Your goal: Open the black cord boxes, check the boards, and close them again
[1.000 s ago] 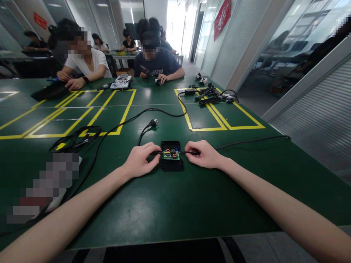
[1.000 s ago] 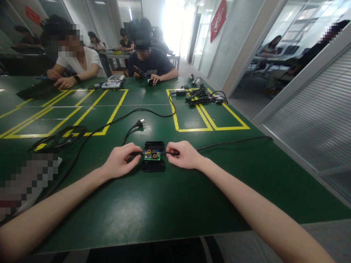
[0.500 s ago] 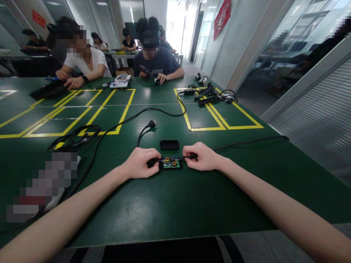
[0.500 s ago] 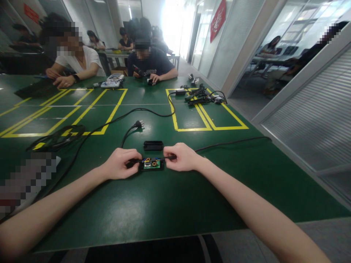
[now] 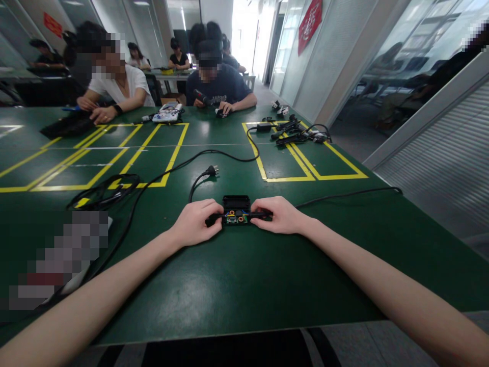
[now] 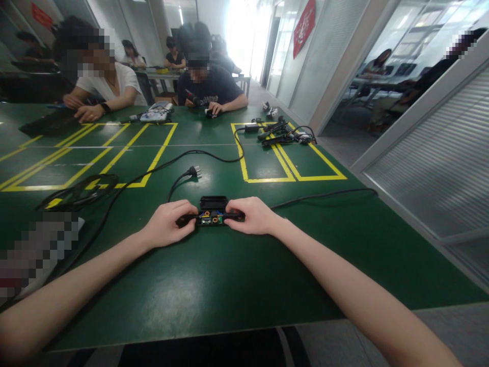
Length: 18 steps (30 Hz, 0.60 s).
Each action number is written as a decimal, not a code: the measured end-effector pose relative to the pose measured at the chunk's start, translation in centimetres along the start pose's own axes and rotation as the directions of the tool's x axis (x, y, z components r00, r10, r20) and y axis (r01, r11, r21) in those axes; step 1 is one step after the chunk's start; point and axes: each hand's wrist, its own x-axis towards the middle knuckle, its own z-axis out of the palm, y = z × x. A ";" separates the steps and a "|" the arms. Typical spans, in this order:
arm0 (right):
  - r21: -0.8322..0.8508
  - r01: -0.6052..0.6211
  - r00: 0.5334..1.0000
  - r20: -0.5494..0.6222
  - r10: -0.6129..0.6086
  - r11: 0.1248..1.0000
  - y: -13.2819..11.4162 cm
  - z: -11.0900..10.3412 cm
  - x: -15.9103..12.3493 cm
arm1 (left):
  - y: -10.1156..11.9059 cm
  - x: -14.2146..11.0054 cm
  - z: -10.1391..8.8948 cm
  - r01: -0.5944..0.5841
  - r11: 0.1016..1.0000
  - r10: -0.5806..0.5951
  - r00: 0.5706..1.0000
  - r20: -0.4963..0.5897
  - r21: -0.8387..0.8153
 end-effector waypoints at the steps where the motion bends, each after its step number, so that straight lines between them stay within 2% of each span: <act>1: 0.002 0.002 1.000 0.005 -0.002 1.000 0.0 0.0 0.0 | 0.0 0.0 0.0 -0.005 1.000 0.005 1.000 0.002 -0.005; 18: -0.020 0.045 0.999 0.019 -0.045 0.999 0.2 -0.3 -0.1 | -0.1 -0.1 0.0 -0.012 1.000 0.012 1.000 0.007 -0.028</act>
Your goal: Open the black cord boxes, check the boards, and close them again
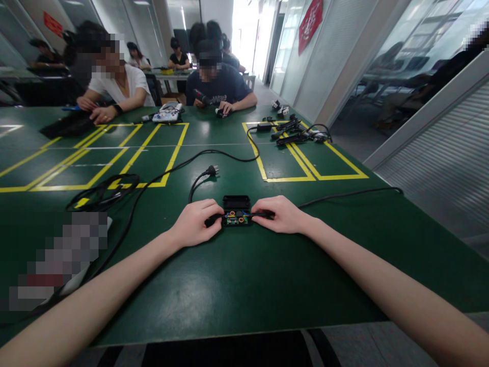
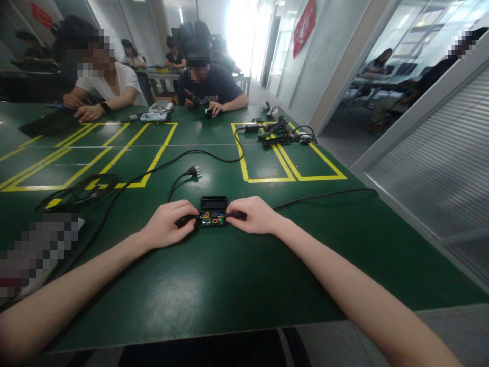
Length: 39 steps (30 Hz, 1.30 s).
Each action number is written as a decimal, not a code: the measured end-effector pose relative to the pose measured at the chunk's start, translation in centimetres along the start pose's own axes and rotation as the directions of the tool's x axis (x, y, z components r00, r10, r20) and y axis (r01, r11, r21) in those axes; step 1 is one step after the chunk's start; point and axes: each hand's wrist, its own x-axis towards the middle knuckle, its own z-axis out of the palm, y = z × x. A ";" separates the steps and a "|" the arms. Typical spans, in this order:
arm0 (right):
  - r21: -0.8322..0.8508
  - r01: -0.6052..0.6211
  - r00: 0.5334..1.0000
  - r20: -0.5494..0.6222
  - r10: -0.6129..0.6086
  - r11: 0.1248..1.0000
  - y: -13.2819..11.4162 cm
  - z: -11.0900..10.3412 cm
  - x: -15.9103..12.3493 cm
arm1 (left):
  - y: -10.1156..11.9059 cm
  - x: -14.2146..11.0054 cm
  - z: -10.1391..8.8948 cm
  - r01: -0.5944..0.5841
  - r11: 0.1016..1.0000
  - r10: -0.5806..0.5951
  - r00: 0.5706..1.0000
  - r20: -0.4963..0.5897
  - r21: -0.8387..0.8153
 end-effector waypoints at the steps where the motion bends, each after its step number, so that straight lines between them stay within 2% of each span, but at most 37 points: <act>1: -0.012 0.009 1.000 0.002 -0.009 1.000 0.0 0.0 0.0 | 0.0 0.0 0.0 -0.005 1.000 0.005 1.000 0.002 -0.001; 10: -0.104 0.118 0.992 -0.029 -0.121 0.988 -0.2 -0.1 0.3 | 0.2 0.2 -0.1 -0.028 0.999 0.028 0.999 0.016 0.029; 13: -0.102 0.050 0.996 -0.073 -0.057 0.994 -0.1 0.2 0.4 | 0.2 0.2 -0.1 0.008 0.999 -0.007 1.000 -0.005 0.041; 17: -0.099 -0.140 0.977 -0.178 0.121 0.985 0.4 1.1 0.6 | 0.2 0.3 0.1 0.080 0.994 -0.078 0.997 -0.027 0.070; 20: -0.070 -0.201 0.966 -0.181 0.186 0.977 0.7 1.9 0.9 | 0.0 0.2 0.3 0.076 0.991 -0.077 0.997 0.008 0.110; 27: 0.185 -0.284 0.936 -0.161 0.314 0.941 0.2 2.0 1.2 | -0.2 0.2 0.4 0.011 0.995 -0.018 0.998 0.067 0.098; 31: 0.408 -0.291 0.924 -0.114 0.364 0.866 -0.6 1.8 1.3 | -0.2 0.2 0.2 -0.026 0.996 0.021 0.998 0.062 0.083; 35: 0.572 -0.284 0.897 -0.125 0.424 0.770 -0.9 1.9 1.5 | -0.1 0.2 0.2 -0.007 0.997 0.004 0.999 0.039 0.079; 39: 0.604 -0.310 0.884 -0.101 0.456 0.735 -0.9 1.9 1.5 | -0.1 0.1 0.3 0.056 0.997 -0.056 0.998 -0.008 0.057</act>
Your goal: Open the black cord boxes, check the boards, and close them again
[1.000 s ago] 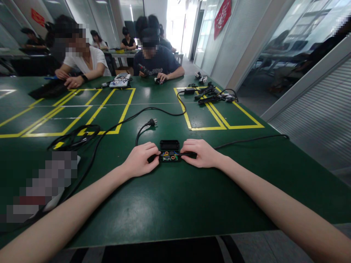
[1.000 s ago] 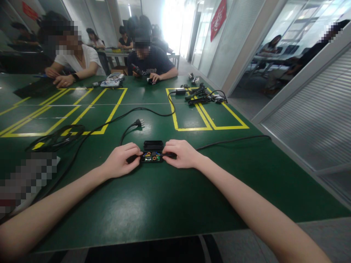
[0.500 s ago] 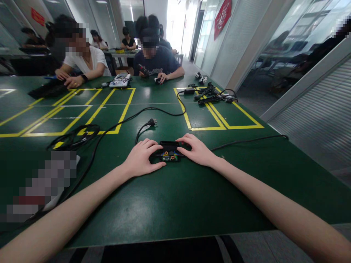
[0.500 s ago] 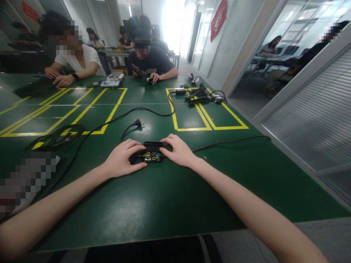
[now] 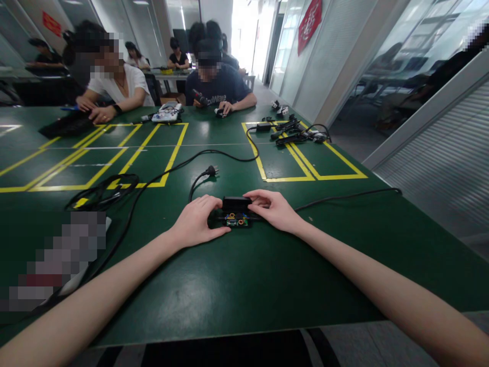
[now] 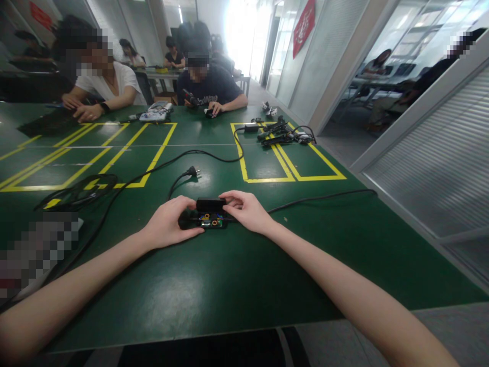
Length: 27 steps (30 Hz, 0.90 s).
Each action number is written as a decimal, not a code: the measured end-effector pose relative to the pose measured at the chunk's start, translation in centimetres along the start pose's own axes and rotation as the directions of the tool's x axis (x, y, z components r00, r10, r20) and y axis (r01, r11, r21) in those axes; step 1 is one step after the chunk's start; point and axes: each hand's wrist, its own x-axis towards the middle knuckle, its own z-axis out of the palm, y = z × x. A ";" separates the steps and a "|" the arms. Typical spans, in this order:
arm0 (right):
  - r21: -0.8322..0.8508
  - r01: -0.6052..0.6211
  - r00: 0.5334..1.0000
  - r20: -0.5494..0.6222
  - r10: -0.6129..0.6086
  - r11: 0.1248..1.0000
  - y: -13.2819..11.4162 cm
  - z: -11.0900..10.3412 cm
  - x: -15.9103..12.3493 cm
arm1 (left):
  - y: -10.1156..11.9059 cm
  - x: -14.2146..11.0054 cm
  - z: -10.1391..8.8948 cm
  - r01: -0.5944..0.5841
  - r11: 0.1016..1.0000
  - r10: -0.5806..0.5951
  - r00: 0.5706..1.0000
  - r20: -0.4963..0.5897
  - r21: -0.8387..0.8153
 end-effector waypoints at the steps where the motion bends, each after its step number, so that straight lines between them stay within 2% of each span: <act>1: -0.004 -0.003 1.000 0.008 0.003 1.000 0.0 0.0 0.0 | 0.0 0.0 0.0 0.015 1.000 -0.015 1.000 -0.005 -0.006; 6: 0.008 0.023 0.999 0.031 -0.024 1.000 -0.2 -0.1 -0.2 | -0.1 -0.1 0.2 0.067 0.997 -0.067 0.998 0.000 -0.033; 13: 0.033 0.093 0.993 0.069 -0.095 0.995 -0.1 -0.2 -0.4 | -0.3 -0.3 0.2 0.063 0.995 -0.062 0.998 0.011 -0.080; 21: -0.049 0.287 0.948 0.154 -0.277 0.957 -0.4 -0.5 -0.7 | 0.0 0.0 -0.3 -0.053 0.994 0.058 0.997 0.059 -0.092; 27: -0.144 0.296 0.935 0.244 -0.256 0.944 -0.3 -0.8 -0.8 | -0.1 -0.1 -0.2 -0.088 0.991 0.092 0.995 0.040 -0.099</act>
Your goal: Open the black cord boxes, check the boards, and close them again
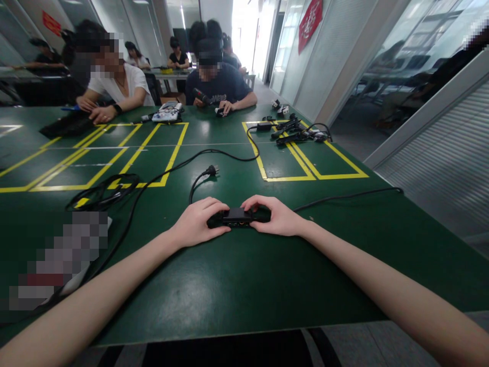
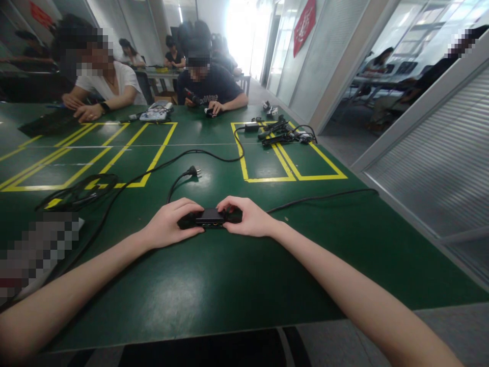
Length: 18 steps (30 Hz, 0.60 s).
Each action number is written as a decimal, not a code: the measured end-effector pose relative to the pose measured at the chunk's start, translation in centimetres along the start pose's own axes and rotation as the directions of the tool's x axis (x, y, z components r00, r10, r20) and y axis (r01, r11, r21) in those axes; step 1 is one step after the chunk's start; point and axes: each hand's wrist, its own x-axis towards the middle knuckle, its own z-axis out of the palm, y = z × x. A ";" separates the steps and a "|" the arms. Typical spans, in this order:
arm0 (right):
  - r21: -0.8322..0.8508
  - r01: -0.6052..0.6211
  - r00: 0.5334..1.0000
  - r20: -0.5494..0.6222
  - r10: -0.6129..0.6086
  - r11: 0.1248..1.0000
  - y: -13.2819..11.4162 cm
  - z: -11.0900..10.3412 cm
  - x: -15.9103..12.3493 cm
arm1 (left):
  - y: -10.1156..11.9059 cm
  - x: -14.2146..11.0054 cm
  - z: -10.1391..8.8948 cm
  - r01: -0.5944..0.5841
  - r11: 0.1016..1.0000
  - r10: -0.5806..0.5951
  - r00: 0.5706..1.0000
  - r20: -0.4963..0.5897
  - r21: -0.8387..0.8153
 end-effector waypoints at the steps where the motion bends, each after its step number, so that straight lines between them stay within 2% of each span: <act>1: -0.009 0.003 1.000 0.010 -0.003 1.000 0.0 -0.1 0.0 | 0.0 0.0 0.0 0.000 1.000 0.000 1.000 0.003 -0.003; 5: -0.073 0.024 0.999 0.027 -0.022 0.997 -0.1 -0.1 0.0 | 0.0 0.0 0.0 0.022 0.999 -0.021 0.999 0.037 -0.023; 11: -0.218 0.054 0.998 0.034 -0.048 0.975 -0.2 -0.1 0.1 | -0.1 0.0 0.0 -0.039 0.998 0.041 0.998 0.043 -0.057; 18: -0.353 0.172 0.985 0.064 -0.159 0.920 -0.2 0.2 0.2 | 0.2 0.3 -0.1 0.001 1.000 -0.001 0.997 0.081 -0.005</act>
